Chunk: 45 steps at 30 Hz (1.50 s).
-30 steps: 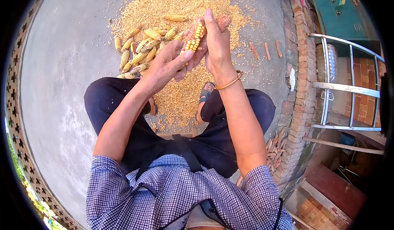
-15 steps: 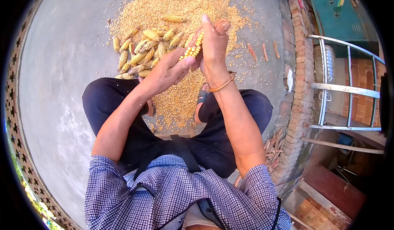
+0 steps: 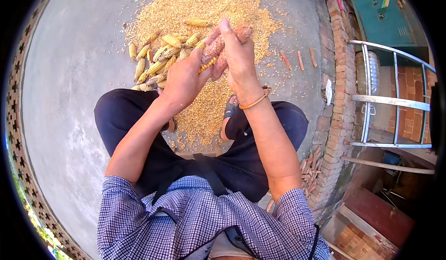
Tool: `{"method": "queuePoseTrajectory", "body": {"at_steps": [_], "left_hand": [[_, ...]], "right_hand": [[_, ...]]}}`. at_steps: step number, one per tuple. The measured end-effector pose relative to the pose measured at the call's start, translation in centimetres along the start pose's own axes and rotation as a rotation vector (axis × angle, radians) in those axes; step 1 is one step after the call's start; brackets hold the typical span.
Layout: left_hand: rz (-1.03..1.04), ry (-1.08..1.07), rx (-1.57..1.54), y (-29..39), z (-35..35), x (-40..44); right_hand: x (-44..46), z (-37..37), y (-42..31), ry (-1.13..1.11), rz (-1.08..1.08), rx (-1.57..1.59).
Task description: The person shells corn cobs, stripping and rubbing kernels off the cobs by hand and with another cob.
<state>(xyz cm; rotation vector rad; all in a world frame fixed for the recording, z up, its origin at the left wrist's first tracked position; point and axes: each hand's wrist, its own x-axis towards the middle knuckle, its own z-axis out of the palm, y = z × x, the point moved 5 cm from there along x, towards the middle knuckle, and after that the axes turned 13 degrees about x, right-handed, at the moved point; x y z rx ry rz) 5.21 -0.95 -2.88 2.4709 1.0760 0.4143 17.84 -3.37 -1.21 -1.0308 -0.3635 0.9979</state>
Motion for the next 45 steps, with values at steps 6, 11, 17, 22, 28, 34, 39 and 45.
{"method": "queuePoseTrajectory", "body": {"at_steps": [6,11,17,22,28,34,39,45], "left_hand": [[0.013,-0.124,-0.050,1.2,0.1,-1.0],[-0.003,-0.182,-0.582,0.5,0.8,-1.3],[-0.229,-0.519,-1.447,2.0,0.4,-1.4],[-0.352,-0.523,-1.513,1.4,0.1,-1.4],[-0.369,-0.297,-1.383,0.0,-0.1,-0.6],[-0.179,-0.064,-0.814,0.2,0.8,-0.2],[-0.363,-0.377,-1.155,1.1,1.5,-1.6],[-0.350,-0.296,-1.377,0.6,0.6,0.2]], "right_hand": [[0.3,-0.4,1.0,0.163,-0.123,-0.122],[0.2,0.4,-0.4,0.021,-0.194,-0.209],[0.9,0.4,-1.7,-0.221,0.028,-0.040],[1.0,0.9,-1.4,-0.297,0.089,0.185],[-0.7,2.3,-1.0,-0.318,0.040,0.063],[-1.6,1.6,1.3,-0.003,-0.138,-0.030],[-0.7,0.4,1.7,0.095,-0.364,-0.320],[0.1,1.2,-0.1,-0.124,0.013,-0.022]]}}
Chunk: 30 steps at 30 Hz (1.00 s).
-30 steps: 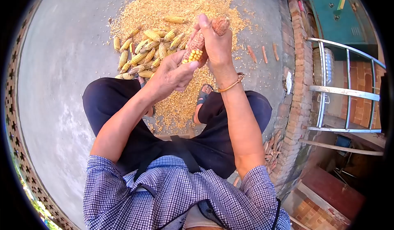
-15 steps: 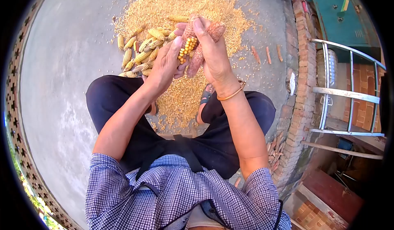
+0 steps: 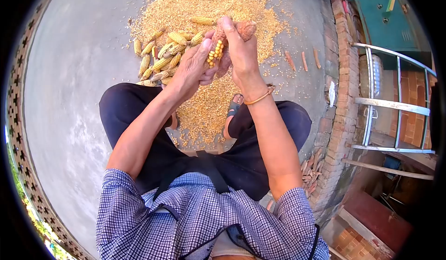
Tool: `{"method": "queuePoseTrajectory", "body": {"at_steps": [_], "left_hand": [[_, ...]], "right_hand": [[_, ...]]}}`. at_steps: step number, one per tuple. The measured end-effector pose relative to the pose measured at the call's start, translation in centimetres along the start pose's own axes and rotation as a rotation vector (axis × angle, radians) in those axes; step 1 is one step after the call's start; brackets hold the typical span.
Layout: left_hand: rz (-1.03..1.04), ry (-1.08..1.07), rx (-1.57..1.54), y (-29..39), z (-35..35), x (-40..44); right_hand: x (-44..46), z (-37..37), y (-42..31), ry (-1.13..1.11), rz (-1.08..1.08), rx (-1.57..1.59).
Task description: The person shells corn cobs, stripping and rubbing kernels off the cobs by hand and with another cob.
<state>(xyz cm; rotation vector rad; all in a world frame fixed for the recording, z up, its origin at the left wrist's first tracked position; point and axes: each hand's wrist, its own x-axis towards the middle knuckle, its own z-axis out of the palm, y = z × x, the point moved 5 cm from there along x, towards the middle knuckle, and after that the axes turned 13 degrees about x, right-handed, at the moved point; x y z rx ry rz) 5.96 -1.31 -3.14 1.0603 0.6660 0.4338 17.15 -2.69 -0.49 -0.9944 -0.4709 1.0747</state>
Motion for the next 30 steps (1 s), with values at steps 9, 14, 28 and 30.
{"method": "queuePoseTrajectory", "body": {"at_steps": [9,14,28,30], "left_hand": [[0.425,0.326,0.736,0.0,0.0,0.1],[0.302,0.226,0.628,-0.4,0.3,-0.5],[0.347,0.295,0.576,0.2,-1.2,0.3],[0.411,0.299,0.618,-0.1,-0.4,-0.1]], "right_hand": [[-1.3,0.0,2.9,0.194,-0.227,-0.214],[-0.7,-0.6,2.4,0.242,-0.263,-0.332],[-1.2,1.3,2.2,-0.053,-0.121,-0.306],[-1.5,1.2,2.9,0.113,-0.274,-0.275]]}}
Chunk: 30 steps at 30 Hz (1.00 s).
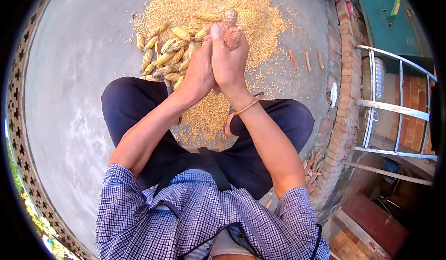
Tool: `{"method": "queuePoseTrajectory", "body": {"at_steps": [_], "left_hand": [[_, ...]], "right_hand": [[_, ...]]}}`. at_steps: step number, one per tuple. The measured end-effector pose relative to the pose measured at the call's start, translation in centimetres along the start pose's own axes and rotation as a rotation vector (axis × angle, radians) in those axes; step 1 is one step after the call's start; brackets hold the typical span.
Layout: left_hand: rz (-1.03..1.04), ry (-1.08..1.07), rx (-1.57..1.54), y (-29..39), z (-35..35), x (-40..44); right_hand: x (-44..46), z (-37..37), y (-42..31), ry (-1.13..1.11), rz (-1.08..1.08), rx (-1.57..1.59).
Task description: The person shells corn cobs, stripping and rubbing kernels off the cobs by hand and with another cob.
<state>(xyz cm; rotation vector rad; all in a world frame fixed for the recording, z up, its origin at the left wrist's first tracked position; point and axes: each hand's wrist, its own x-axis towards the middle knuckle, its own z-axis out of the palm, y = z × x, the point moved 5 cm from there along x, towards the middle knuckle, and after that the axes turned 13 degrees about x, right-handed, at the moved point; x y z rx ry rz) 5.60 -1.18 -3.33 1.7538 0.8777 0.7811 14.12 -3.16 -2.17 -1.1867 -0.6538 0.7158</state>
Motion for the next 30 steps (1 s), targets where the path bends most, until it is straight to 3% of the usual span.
{"method": "queuePoseTrajectory", "body": {"at_steps": [4,9,12,15,19,23,26,30], "left_hand": [[0.006,0.007,0.005,0.6,0.5,-0.4],[0.167,0.050,0.147,-0.6,0.4,0.5],[0.147,0.024,0.137,-0.3,0.2,0.6],[-0.237,-0.183,-0.239,-0.5,0.0,0.4],[-0.469,-0.292,-0.588,0.7,-0.4,0.7],[-0.507,-0.444,-0.678,0.0,-1.6,0.6],[-0.586,-0.365,-0.740,0.0,-2.2,0.4],[-0.458,-0.216,-0.803,1.5,-3.1,1.1]], "right_hand": [[0.1,-0.6,-0.9,0.086,-0.067,-0.287],[0.6,-0.5,-1.7,0.060,-0.104,-0.231],[0.6,-0.7,-1.8,0.062,-0.130,-0.200],[1.6,-1.2,-1.1,-0.021,-0.108,-0.282],[2.9,-1.6,-0.4,-0.145,0.135,0.095],[3.0,-2.2,-0.5,-0.134,0.241,0.208],[2.9,-2.7,-1.3,-0.063,0.223,0.166],[2.8,-3.6,-0.9,0.025,0.256,0.339]]}}
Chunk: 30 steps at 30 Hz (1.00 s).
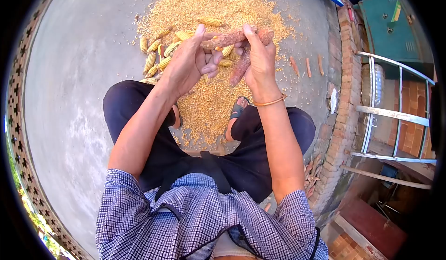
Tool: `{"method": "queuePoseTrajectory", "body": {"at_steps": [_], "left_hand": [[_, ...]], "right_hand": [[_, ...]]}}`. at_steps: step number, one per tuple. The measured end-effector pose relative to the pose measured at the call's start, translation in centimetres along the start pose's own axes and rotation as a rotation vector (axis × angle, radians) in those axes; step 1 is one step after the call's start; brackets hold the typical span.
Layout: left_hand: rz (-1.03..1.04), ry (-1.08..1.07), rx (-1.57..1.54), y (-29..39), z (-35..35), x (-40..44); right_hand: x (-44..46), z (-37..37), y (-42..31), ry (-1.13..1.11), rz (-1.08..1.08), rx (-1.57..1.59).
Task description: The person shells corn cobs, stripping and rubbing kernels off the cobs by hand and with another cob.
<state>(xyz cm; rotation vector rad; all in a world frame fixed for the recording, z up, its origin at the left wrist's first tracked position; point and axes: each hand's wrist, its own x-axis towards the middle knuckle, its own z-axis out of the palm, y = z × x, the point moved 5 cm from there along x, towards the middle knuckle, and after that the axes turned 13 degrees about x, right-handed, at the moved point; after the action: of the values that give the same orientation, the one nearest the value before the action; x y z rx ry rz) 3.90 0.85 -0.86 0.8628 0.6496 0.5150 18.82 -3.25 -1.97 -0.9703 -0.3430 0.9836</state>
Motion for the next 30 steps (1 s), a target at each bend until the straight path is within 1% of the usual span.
{"method": "queuePoseTrajectory", "body": {"at_steps": [2,3,6,7,10,13,17,20,23,25,28,30], "left_hand": [[0.151,-0.038,0.100,0.4,0.0,0.1],[0.264,-0.071,0.154,0.6,0.0,0.2],[0.362,-0.026,0.218,0.8,-0.3,0.3],[0.379,0.021,0.282,0.9,-0.6,0.3],[0.349,0.058,0.208,1.5,-1.1,0.2],[0.378,0.078,0.269,2.2,-1.6,0.1],[0.394,0.122,0.329,2.2,-2.6,0.5],[0.437,0.274,0.575,2.4,-3.2,0.5],[0.484,0.365,0.724,2.6,-3.9,0.3],[0.458,0.372,0.653,2.5,-3.8,0.2],[0.420,0.355,0.546,2.3,-3.8,0.4],[0.378,0.315,0.468,2.1,-3.8,0.4]], "right_hand": [[-0.6,0.0,0.0,0.057,0.029,0.031],[-1.1,0.3,0.1,0.069,0.049,0.040],[-2.2,0.8,0.4,0.063,0.132,0.046],[-2.4,0.9,0.5,0.052,0.163,0.042],[-2.7,0.8,0.9,-0.013,0.254,-0.006],[-3.1,0.9,0.9,-0.103,0.301,-0.068],[-3.4,1.1,1.1,-0.215,0.225,-0.145],[-3.9,1.5,1.0,-0.312,0.175,-0.213],[-4.6,2.4,1.3,-0.362,0.109,-0.273],[-5.1,2.8,1.7,-0.374,0.033,-0.321],[-5.6,3.0,1.6,-0.382,0.009,-0.404],[-5.7,2.5,1.6,-0.407,0.008,-0.557]]}}
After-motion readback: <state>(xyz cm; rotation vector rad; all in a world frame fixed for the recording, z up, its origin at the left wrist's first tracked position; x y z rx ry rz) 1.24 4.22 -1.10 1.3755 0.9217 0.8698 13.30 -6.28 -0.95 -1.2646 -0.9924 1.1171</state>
